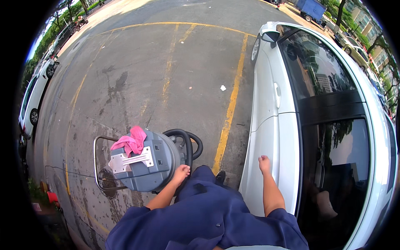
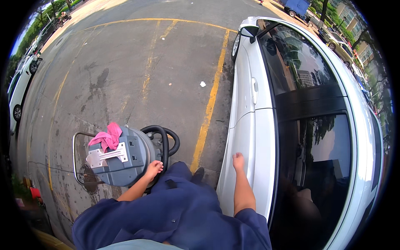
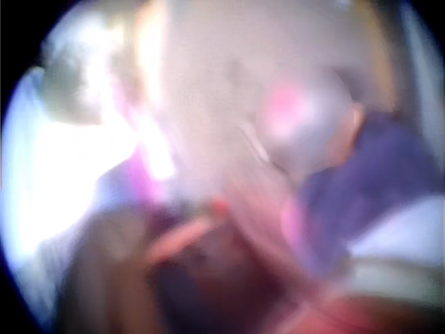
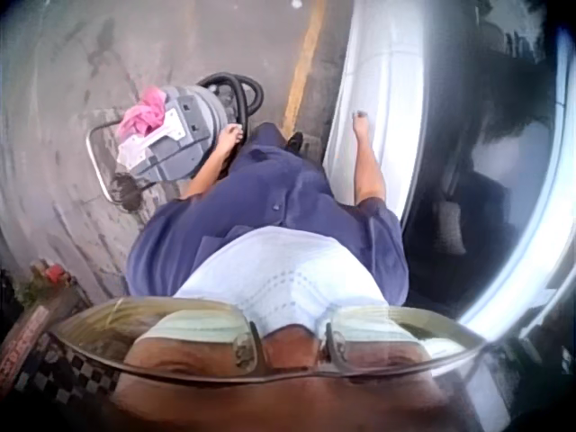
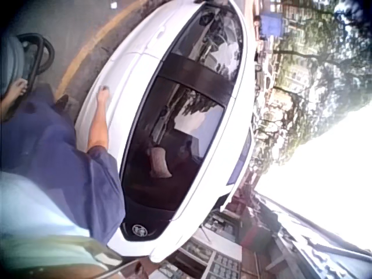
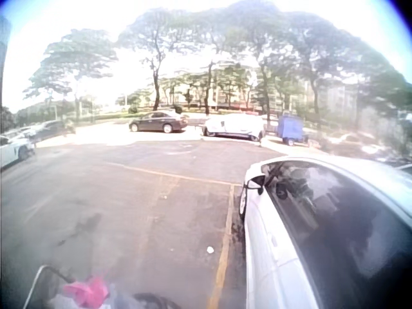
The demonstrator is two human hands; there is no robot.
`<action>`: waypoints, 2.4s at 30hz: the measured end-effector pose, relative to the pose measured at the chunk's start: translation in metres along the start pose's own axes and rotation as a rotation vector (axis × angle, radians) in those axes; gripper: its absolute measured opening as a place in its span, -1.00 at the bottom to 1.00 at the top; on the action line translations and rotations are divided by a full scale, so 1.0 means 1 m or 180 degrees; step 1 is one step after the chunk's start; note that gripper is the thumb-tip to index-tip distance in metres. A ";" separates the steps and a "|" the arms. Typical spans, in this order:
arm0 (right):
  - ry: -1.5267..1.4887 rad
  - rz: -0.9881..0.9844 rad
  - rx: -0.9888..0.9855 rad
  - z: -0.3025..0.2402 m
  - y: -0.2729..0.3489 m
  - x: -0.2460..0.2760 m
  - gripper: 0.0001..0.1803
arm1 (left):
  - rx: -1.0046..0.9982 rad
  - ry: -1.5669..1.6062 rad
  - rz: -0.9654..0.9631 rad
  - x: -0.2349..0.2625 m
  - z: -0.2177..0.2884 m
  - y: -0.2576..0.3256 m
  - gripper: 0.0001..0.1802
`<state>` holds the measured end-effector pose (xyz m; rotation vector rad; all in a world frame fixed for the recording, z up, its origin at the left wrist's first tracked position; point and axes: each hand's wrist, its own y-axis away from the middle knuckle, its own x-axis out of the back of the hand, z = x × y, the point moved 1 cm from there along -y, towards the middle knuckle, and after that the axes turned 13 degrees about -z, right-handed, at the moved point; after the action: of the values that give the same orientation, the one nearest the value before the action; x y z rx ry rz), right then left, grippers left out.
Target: The person removes floor mats from a white car, carries them into a garage, and sprays them with a cleaning solution from a yellow spray bottle. The person then refills the spray bottle from a bucket of water.
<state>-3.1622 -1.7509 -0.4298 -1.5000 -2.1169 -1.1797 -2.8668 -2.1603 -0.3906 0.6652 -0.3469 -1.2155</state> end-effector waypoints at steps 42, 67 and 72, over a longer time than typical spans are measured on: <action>0.0535 0.0621 -0.2874 -0.378 -0.545 0.040 -0.31 | 0.0717 -0.0632 0.0599 0.467 0.574 -0.715 -0.78; -0.4268 0.4423 0.3477 -0.959 -0.223 -0.096 -0.28 | -0.4932 -0.2682 -0.3771 0.234 0.801 -0.501 0.30; -0.3425 0.2768 0.3563 -1.019 -0.253 -0.144 -0.21 | -0.5422 -0.2408 -0.2870 0.262 0.817 -0.501 0.11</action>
<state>-3.5435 -2.6429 -0.0018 -2.0850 -1.5268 1.1484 -3.6287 -2.7350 -0.1127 -1.2854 0.4938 -2.0166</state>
